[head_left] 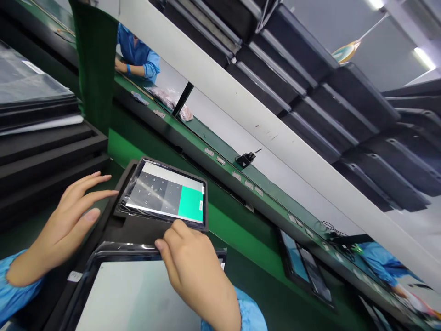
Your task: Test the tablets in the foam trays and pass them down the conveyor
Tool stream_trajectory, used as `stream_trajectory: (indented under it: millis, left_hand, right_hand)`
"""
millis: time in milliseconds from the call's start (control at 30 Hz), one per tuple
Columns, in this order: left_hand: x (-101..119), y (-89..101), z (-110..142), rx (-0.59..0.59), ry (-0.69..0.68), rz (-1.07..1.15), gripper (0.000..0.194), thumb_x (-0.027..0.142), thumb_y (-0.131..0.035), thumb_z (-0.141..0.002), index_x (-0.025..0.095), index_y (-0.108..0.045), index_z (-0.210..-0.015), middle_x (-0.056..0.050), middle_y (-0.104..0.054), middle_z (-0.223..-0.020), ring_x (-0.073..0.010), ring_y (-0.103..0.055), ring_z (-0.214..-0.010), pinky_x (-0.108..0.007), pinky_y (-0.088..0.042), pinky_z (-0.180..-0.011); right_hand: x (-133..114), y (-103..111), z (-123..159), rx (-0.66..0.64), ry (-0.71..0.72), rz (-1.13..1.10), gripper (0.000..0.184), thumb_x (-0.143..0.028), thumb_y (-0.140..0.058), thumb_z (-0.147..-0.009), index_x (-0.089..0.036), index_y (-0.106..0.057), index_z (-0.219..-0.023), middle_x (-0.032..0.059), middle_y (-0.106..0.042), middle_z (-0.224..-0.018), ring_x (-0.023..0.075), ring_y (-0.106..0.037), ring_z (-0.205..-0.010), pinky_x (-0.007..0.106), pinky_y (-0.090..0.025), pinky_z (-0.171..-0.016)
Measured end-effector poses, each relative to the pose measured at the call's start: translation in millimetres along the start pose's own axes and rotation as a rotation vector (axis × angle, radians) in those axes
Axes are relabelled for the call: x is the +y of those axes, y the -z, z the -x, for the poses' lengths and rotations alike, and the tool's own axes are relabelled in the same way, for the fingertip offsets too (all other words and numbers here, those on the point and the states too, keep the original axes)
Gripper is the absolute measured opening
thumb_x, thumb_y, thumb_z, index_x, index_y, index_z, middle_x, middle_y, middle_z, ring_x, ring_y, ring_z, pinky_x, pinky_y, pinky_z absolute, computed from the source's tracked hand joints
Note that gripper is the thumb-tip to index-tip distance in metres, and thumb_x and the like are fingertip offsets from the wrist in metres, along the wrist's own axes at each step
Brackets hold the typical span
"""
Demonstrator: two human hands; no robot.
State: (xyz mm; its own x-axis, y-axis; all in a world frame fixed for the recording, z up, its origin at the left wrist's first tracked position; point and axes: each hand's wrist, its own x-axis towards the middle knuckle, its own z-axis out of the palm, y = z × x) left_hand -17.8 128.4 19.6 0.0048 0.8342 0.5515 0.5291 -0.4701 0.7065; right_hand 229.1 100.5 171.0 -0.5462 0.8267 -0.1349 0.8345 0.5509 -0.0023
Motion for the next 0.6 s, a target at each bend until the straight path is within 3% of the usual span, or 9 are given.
stream_trajectory:
  millis: [233,467,600]
  left_hand:
    - [-5.5,-2.4,1.4,-0.003,-0.015,0.004,0.037,0.035,-0.035,-0.102,0.041,-0.052,-0.134,0.004,-0.042,-0.155,-0.0271,-0.031,-0.150,-0.055,-0.023,-0.124]
    - [-15.3,-8.8,-2.3,-0.015,0.006,-0.003,0.036,0.036,-0.035,-0.103,0.043,-0.052,-0.133,0.005,-0.043,-0.153,-0.0260,-0.033,-0.149,-0.053,-0.026,-0.123]
    - [-16.2,-9.0,-3.5,-0.015,0.010,-0.001,0.037,0.038,-0.035,-0.102,0.046,-0.052,-0.134,0.007,-0.045,-0.152,-0.0253,-0.034,-0.148,-0.053,-0.026,-0.122]
  right_hand:
    - [1.3,-1.1,-7.0,-0.041,-0.030,0.005,0.031,-0.032,-0.040,-0.107,-0.019,-0.066,-0.094,0.0039,-0.066,-0.093,0.0223,-0.066,-0.077,0.035,-0.046,-0.065]
    - [13.2,-32.0,-33.1,-0.173,-0.019,-0.022,0.034,-0.030,-0.039,-0.107,-0.015,-0.069,-0.099,0.0079,-0.069,-0.100,0.0244,-0.070,-0.084,0.036,-0.047,-0.066]
    - [16.1,-31.0,-30.9,-0.135,-0.032,-0.075,0.038,-0.033,-0.035,-0.109,-0.017,-0.068,-0.097,0.0068,-0.069,-0.098,0.0225,-0.068,-0.085,0.035,-0.046,-0.070]
